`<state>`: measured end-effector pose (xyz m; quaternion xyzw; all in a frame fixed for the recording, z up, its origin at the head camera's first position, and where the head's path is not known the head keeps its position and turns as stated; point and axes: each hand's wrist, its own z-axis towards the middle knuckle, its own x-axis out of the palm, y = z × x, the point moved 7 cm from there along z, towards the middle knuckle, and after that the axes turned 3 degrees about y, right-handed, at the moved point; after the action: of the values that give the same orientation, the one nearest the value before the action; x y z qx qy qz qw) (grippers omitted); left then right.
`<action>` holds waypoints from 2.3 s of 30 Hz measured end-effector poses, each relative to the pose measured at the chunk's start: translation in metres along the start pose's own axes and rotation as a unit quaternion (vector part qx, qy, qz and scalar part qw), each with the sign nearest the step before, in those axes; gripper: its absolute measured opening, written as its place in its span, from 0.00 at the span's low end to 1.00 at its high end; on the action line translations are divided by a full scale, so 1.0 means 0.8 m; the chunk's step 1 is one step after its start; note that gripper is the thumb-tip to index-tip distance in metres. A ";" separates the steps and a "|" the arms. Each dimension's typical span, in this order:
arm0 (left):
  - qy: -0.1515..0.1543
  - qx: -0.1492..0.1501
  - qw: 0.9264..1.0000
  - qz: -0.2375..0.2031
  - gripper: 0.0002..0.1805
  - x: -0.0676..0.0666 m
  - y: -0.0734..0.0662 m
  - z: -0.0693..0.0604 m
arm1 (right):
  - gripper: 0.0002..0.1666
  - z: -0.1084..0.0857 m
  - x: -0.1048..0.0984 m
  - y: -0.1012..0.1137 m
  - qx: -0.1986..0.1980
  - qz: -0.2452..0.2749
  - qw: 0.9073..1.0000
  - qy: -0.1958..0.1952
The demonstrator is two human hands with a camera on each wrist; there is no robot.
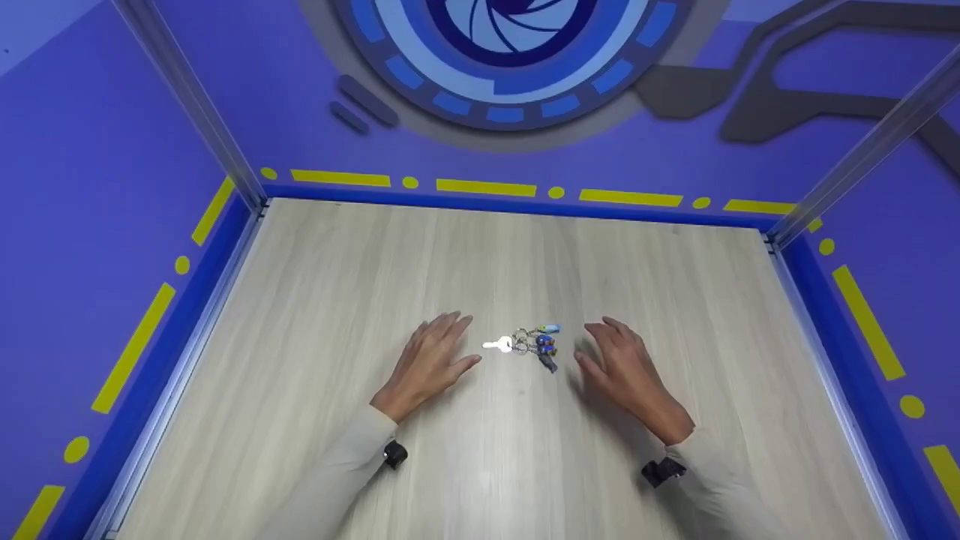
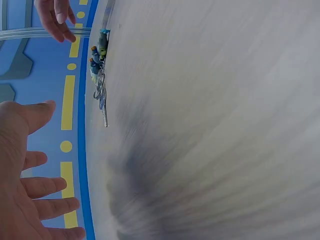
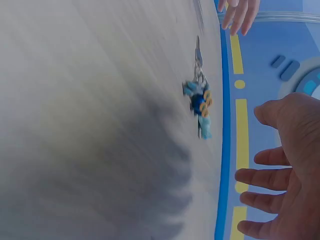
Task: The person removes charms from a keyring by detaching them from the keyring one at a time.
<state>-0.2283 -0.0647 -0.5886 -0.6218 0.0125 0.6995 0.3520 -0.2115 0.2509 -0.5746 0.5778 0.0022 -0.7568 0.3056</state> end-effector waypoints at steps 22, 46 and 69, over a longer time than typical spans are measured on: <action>-0.074 0.068 0.995 -0.013 0.26 0.040 -0.031 0.011 | 0.24 0.013 0.048 0.030 -0.050 0.036 0.998 -0.033; -0.094 0.052 0.994 -0.012 0.19 0.073 -0.042 0.030 | 0.23 0.032 0.093 0.053 -0.047 0.063 0.996 -0.043; -0.050 -0.002 0.999 0.013 0.11 0.090 -0.049 0.045 | 0.10 0.032 0.117 0.061 -0.019 0.061 0.996 -0.061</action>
<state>-0.2382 0.0156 -0.6270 -0.5865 0.0018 0.7344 0.3415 -0.2249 0.1593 -0.6308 0.5242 -0.0377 -0.7700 0.3617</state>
